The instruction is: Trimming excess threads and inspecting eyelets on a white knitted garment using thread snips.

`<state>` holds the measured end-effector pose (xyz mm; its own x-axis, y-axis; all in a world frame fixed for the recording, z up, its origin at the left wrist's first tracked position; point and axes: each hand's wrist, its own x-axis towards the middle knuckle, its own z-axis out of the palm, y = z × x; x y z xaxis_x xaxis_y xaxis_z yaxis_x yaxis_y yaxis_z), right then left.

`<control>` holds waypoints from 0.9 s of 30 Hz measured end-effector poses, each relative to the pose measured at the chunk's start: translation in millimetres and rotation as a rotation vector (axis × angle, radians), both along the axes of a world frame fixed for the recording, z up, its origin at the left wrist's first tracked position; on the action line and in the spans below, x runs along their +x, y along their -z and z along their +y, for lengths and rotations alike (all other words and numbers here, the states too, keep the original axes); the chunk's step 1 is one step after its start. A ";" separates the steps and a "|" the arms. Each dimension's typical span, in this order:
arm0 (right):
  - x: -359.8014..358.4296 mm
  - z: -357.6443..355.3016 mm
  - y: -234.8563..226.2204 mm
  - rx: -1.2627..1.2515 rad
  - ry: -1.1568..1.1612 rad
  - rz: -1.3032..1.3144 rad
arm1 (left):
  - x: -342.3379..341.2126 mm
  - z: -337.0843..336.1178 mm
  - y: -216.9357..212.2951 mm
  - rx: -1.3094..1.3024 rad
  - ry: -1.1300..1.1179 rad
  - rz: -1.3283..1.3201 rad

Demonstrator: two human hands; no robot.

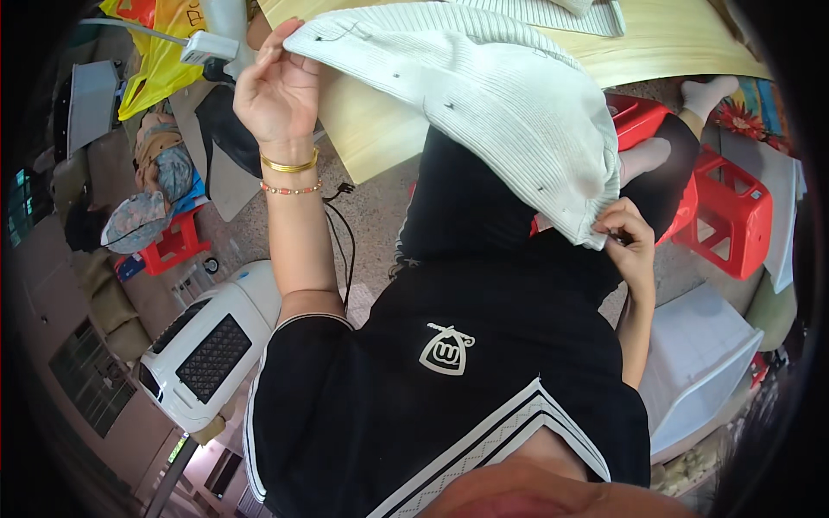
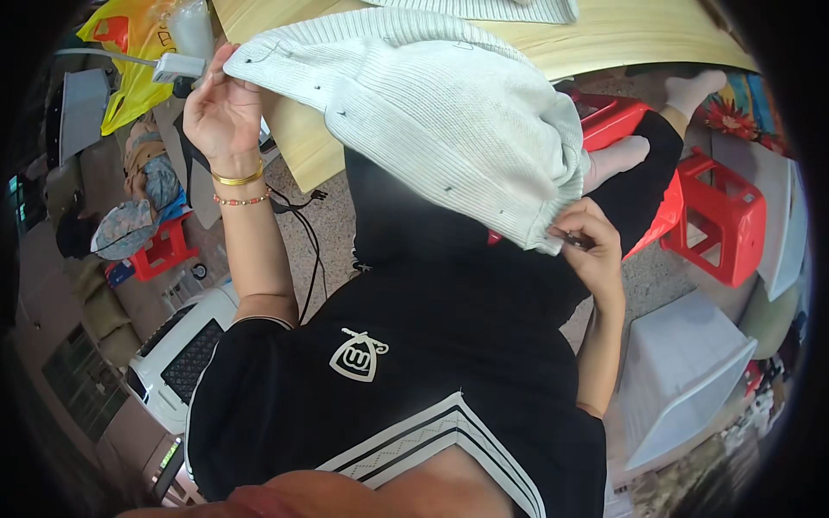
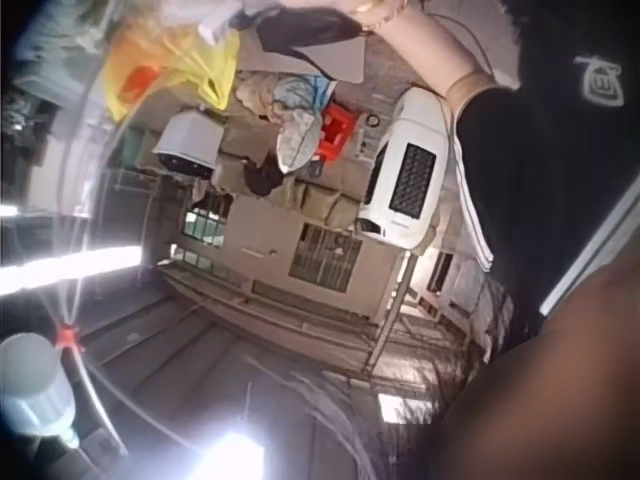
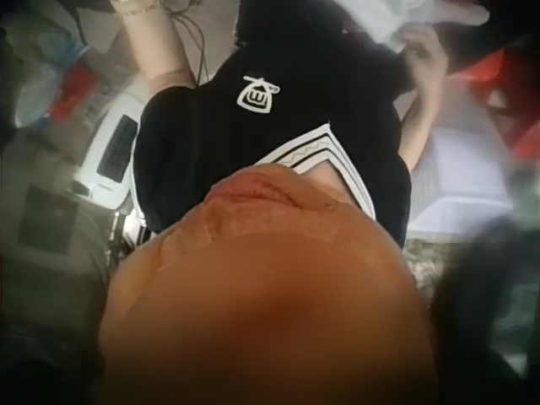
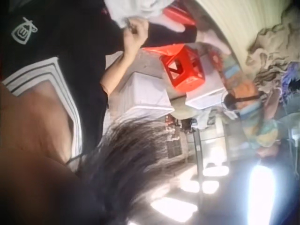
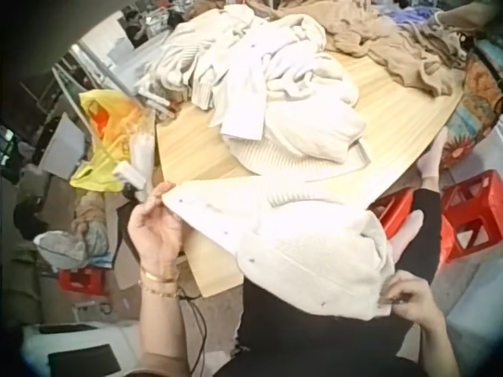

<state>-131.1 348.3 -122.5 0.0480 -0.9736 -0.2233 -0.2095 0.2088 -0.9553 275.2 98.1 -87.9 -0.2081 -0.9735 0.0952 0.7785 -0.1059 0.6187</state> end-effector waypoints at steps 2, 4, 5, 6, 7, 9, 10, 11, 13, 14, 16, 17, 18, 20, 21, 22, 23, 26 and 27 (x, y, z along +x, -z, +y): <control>-13.9 -1.7 1.7 0.062 -0.023 -0.036 | -8.7 5.8 -7.1 0.023 -0.069 -0.120; -24.8 -6.3 -3.3 0.125 -0.069 -0.054 | -6.9 4.4 -6.8 0.057 -0.138 -0.268; -29.4 -9.7 -9.0 0.117 -0.068 -0.052 | -6.7 5.9 -4.3 0.062 -0.145 -0.256; -32.6 -14.1 -15.8 0.102 -0.062 -0.019 | -6.2 8.0 -3.3 0.074 -0.128 -0.258; -36.3 -20.5 -22.9 0.086 -0.057 0.015 | -10.7 10.6 -7.2 0.086 -0.111 -0.258; -42.5 -36.2 -31.1 0.021 -0.047 0.097 | -14.6 16.9 -9.6 0.070 -0.111 -0.231; -37.7 -45.9 -37.4 -0.036 0.008 0.101 | -18.9 18.1 -10.8 0.050 -0.095 -0.215; -29.8 -57.0 -45.1 -0.087 0.054 0.025 | -21.1 21.7 -11.8 0.054 -0.103 -0.201; -6.3 -77.7 -57.7 -0.216 0.169 -0.063 | -27.7 30.4 -13.8 0.028 -0.091 -0.310; 1.4 -78.8 -71.0 -0.188 0.200 -0.065 | -37.9 34.0 -15.1 0.037 -0.070 -0.275; 30.5 -94.4 -72.1 -0.380 0.067 -0.032 | -46.4 59.4 -25.4 0.107 -0.133 -0.378; 44.0 -98.0 -80.2 -0.413 0.031 -0.020 | -51.4 69.4 -31.5 0.100 -0.094 -0.408; 54.4 -105.6 -86.4 -0.503 -0.054 0.051 | -59.3 80.8 -39.3 0.085 -0.061 -0.380; 76.4 -114.4 -97.2 -0.573 -0.108 0.259 | -70.4 97.7 -40.0 0.040 -0.077 -0.423; 79.1 -114.3 -91.8 -0.575 -0.068 0.214 | -70.2 101.6 -35.5 0.051 -0.075 -0.417; 78.6 -115.1 -86.9 -0.580 -0.025 0.176 | -70.1 102.7 -31.1 -0.025 -0.086 -0.516; 71.0 -115.3 -86.6 -0.598 -0.060 0.252 | -71.0 103.3 -28.7 -0.102 -0.099 -0.614; 70.6 -109.7 -81.9 -0.617 -0.005 0.236 | -74.5 101.3 -34.0 -0.156 -0.090 -0.692; 71.3 -107.8 -80.9 -0.618 -0.006 0.241 | -74.3 99.4 -35.8 -0.210 -0.080 -0.765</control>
